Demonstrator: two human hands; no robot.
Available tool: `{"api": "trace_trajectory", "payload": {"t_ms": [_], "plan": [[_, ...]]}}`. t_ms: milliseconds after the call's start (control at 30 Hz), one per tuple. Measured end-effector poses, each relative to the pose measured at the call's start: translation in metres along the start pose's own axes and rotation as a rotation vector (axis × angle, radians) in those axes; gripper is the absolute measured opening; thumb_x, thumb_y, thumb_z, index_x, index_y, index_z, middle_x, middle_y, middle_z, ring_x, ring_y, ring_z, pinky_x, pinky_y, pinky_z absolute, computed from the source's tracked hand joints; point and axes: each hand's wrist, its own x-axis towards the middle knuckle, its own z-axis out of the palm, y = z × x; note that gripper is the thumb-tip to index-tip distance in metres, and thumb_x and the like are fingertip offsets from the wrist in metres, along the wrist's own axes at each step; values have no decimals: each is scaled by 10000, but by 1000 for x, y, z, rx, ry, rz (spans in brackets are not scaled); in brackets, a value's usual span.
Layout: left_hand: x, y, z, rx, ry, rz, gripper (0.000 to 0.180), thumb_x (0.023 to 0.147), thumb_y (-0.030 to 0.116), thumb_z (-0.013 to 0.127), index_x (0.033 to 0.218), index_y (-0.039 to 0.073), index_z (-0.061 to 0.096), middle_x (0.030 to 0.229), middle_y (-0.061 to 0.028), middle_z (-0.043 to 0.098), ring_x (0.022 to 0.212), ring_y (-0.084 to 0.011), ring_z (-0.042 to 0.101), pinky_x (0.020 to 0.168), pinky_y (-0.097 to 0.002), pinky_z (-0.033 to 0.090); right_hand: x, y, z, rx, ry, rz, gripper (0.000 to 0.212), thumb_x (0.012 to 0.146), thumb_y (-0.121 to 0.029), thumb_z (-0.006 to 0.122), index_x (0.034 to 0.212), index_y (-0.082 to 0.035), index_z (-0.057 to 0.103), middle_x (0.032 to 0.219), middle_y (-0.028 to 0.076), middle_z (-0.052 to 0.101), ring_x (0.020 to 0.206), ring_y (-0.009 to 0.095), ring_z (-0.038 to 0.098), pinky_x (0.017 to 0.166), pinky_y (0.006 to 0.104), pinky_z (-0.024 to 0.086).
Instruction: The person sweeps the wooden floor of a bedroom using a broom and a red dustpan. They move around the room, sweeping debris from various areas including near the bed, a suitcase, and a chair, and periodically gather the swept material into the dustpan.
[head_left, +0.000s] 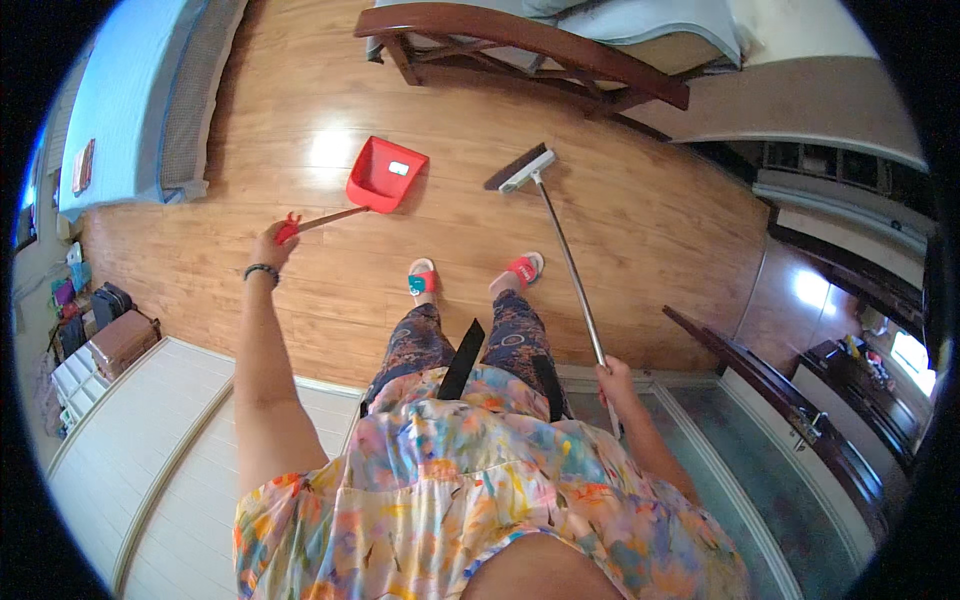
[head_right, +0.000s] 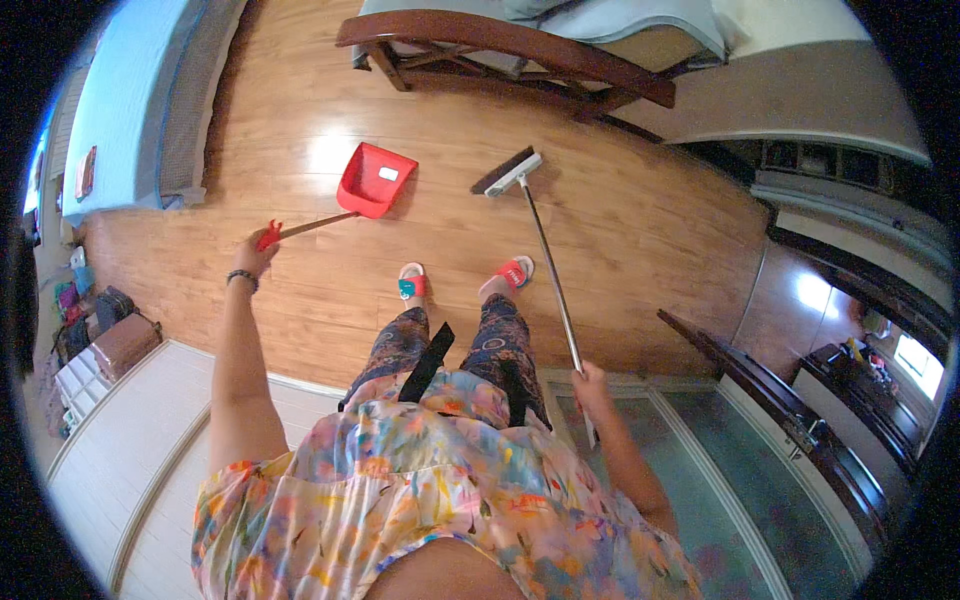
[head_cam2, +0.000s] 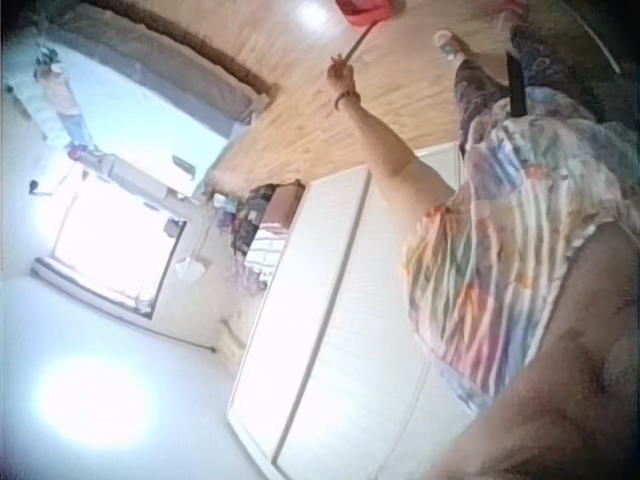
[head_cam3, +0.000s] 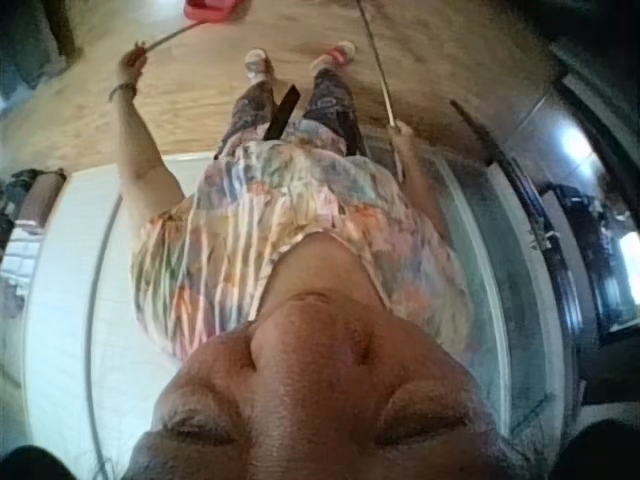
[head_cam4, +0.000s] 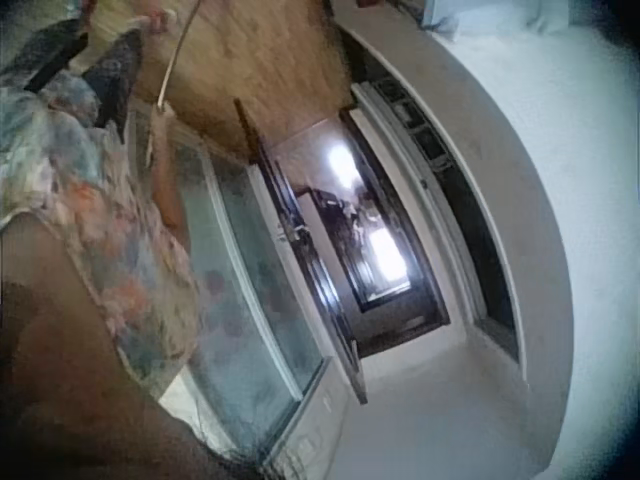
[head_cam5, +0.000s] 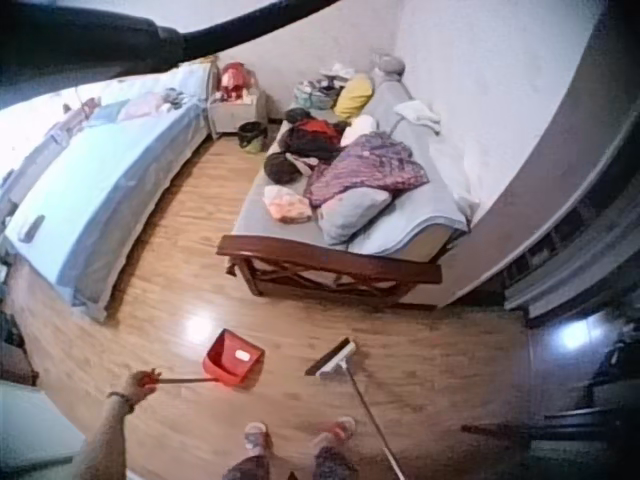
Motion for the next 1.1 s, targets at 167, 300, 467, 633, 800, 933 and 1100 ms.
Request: {"api": "trace_trajectory", "payload": {"t_ms": [167,300,467,633,800,933,1100], "plan": [[-20,-43,-3,57,184,53,290,769,211,603,1013,60,567,584,-45,555,437,-98,491,387,-247,391,9,-68,77,-374,67,-166,146,798,-173,471,862,-48,511,534,117,500,455,230,519,428,359,405],[-97,-92,-13,-11,302,87,237,793,211,576,945,30,570,546,-31,526,423,-97,472,388,-246,370,27,-138,136,-566,58,-332,241,782,-229,467,962,-84,533,743,223,563,712,374,562,627,431,438],[-182,-118,-18,-259,176,-336,272,786,173,591,990,-5,561,584,-15,529,428,-73,466,383,-204,379,114,-215,260,-865,-9,-547,239,785,-156,417,935,-59,577,773,180,593,712,343,582,603,439,453],[-206,-178,3,-393,265,-435,290,784,125,579,1041,-6,552,671,-45,575,469,-82,486,414,-200,410,183,-284,325,-865,9,-750,288,814,-168,364,1021,-80,543,848,162,599,785,307,587,637,436,468],[-220,-208,21,-329,229,-392,299,792,122,564,1062,-2,535,635,-23,548,467,-69,476,391,-194,390,212,-213,242,-864,19,-433,360,815,-185,373,1157,-237,473,883,181,593,792,314,584,663,424,464],[-220,-175,25,-389,146,-567,320,803,125,542,1105,22,513,577,8,497,438,-48,429,346,-189,327,194,-37,126,-599,244,-160,436,827,-270,425,1250,-342,347,919,189,579,803,356,565,706,407,435],[-216,-179,30,-321,168,-536,316,805,113,537,1112,38,515,555,23,473,410,-42,378,343,-188,296,107,-58,44,-487,317,345,399,839,-221,410,1235,-262,394,1042,171,546,892,308,557,730,372,445]]}}
